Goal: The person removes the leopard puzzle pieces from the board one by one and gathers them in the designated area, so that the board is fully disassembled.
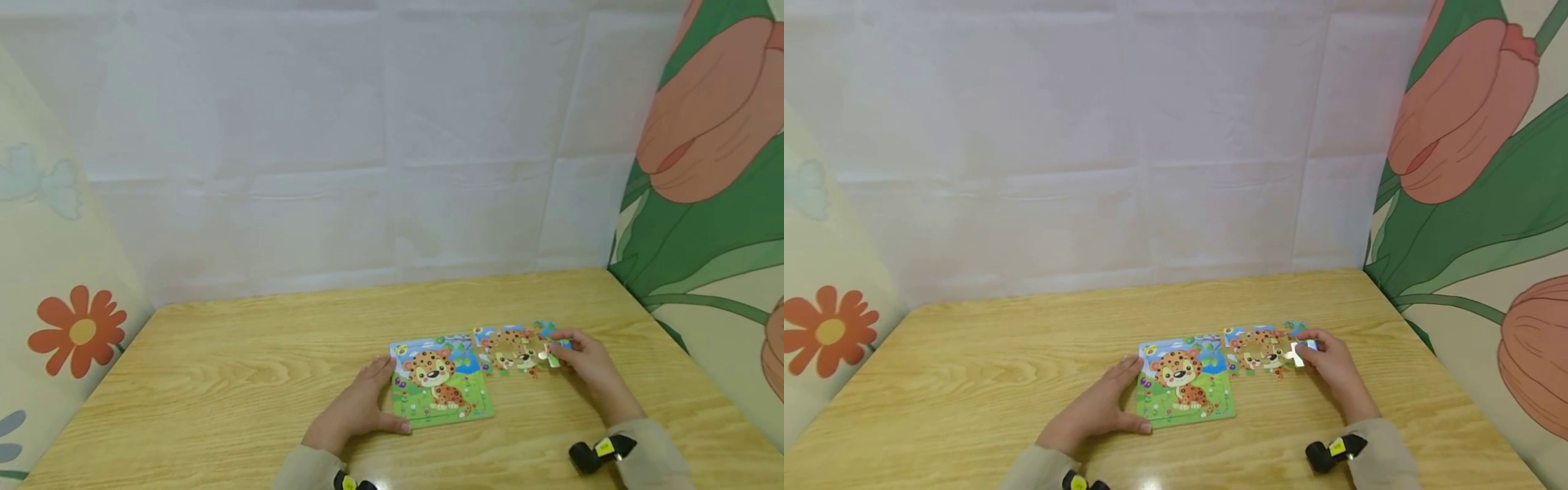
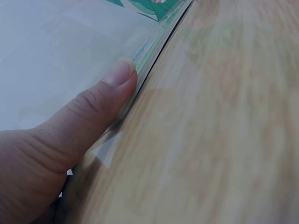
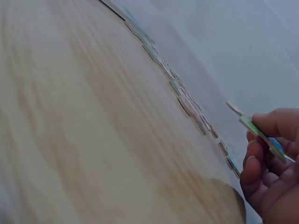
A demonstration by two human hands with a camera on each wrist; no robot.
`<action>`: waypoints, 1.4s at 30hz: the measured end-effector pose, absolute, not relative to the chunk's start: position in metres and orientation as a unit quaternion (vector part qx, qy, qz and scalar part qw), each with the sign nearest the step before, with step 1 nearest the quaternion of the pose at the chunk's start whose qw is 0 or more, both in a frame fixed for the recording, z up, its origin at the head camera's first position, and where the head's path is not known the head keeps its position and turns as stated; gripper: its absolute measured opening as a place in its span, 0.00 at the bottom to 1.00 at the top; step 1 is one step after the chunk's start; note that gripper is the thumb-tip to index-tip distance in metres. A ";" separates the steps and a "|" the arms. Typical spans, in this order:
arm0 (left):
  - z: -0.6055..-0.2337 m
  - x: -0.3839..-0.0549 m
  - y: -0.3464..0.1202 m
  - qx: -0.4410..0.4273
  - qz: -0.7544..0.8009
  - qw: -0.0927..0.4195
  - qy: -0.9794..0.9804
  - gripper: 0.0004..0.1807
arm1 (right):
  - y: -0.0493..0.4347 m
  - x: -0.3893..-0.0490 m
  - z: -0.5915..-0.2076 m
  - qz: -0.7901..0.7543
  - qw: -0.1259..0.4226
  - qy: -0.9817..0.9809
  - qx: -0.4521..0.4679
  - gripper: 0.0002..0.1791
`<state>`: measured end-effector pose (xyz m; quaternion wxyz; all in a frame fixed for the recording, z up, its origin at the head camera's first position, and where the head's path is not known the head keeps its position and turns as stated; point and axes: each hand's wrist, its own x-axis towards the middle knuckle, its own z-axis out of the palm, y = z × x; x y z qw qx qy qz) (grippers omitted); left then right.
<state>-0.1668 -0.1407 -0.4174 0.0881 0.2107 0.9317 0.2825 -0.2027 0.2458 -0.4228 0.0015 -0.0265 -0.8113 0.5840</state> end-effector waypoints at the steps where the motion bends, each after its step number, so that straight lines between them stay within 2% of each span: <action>1: -0.417 -0.167 -0.141 0.211 0.283 0.088 0.932 0.64 | 0.246 -0.203 -0.423 0.579 0.002 -0.815 -0.030 0.19; 7: -0.418 -0.166 -0.141 0.214 0.283 0.083 0.931 0.64 | 0.248 -0.203 -0.423 0.547 0.007 -0.836 -0.040 0.22; 15: -0.417 -0.165 -0.140 0.215 0.281 0.084 0.932 0.64 | 0.246 -0.204 -0.426 0.509 0.015 -0.859 -0.048 0.21; 24: -0.419 -0.166 -0.141 0.217 0.278 0.083 0.932 0.64 | 0.244 -0.203 -0.421 0.388 0.064 -0.919 -0.033 0.20; 30: -0.420 -0.166 -0.141 0.216 0.280 0.084 0.932 0.64 | 0.243 -0.202 -0.421 0.358 0.056 -0.931 -0.045 0.24; 42: -0.418 -0.166 -0.140 0.216 0.275 0.081 0.933 0.64 | 0.240 -0.201 -0.417 0.353 0.041 -0.930 -0.088 0.23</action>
